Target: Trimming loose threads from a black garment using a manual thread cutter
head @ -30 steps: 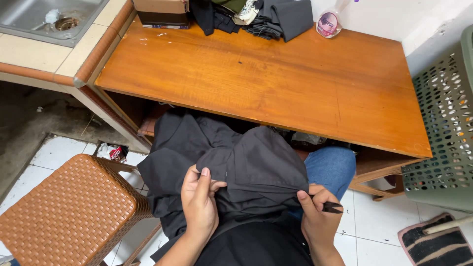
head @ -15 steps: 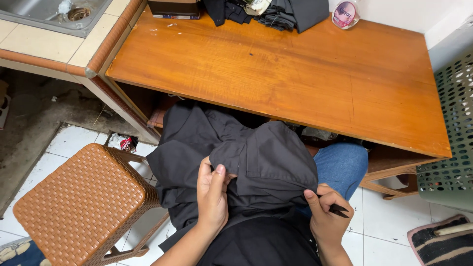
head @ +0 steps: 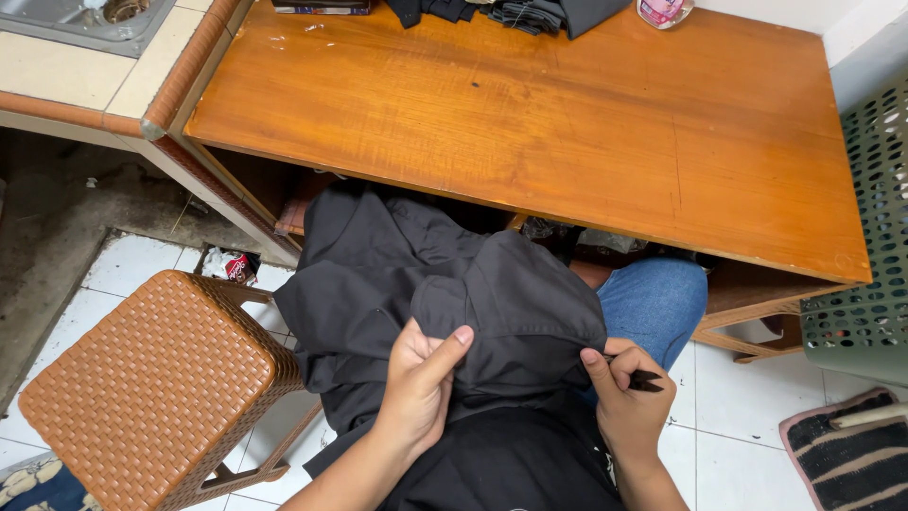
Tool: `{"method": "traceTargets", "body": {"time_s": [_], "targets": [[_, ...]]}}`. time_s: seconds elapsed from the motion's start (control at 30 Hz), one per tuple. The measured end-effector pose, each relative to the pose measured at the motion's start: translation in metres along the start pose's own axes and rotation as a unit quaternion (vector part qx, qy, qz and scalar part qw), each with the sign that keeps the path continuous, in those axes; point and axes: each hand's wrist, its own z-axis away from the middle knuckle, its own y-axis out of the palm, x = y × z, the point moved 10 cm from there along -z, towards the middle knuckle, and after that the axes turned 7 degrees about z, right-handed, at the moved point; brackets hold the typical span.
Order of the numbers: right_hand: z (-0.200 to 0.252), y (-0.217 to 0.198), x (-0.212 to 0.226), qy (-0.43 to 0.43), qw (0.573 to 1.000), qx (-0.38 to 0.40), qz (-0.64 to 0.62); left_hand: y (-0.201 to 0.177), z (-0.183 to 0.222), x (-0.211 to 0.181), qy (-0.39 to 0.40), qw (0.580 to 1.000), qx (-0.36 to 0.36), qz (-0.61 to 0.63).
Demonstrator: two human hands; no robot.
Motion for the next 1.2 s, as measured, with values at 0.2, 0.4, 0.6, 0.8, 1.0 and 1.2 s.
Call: {"method": "traceTargets", "body": {"time_s": [0.2,0.4,0.6,0.8,1.0,1.2], "targets": [[-0.013,-0.015,0.006,-0.029,0.999,-0.014,0.020,0.032,0.015,0.014,-0.140,0.989,0.055,0.003],[-0.013,-0.027,0.052,-0.038,0.965,0.114,-0.231,0.048,0.024,-0.001,-0.064,0.990,0.095,-0.077],[0.056,0.035,0.078,0.197,0.799,0.455,-0.340,0.053,0.030,0.001,-0.024,0.991,0.097,-0.094],[0.084,0.065,0.087,0.358,0.711,0.490,-0.356,0.045,0.034,0.011,-0.047,0.995,0.075,-0.052],[0.084,0.064,0.064,0.325,0.755,0.480,-0.306,0.042,0.033,0.015,-0.049,0.995,0.080,-0.043],[0.090,0.064,0.062,0.360,0.718,0.480,-0.354,0.047,0.035,0.016,-0.059,0.992,0.090,-0.066]]}}
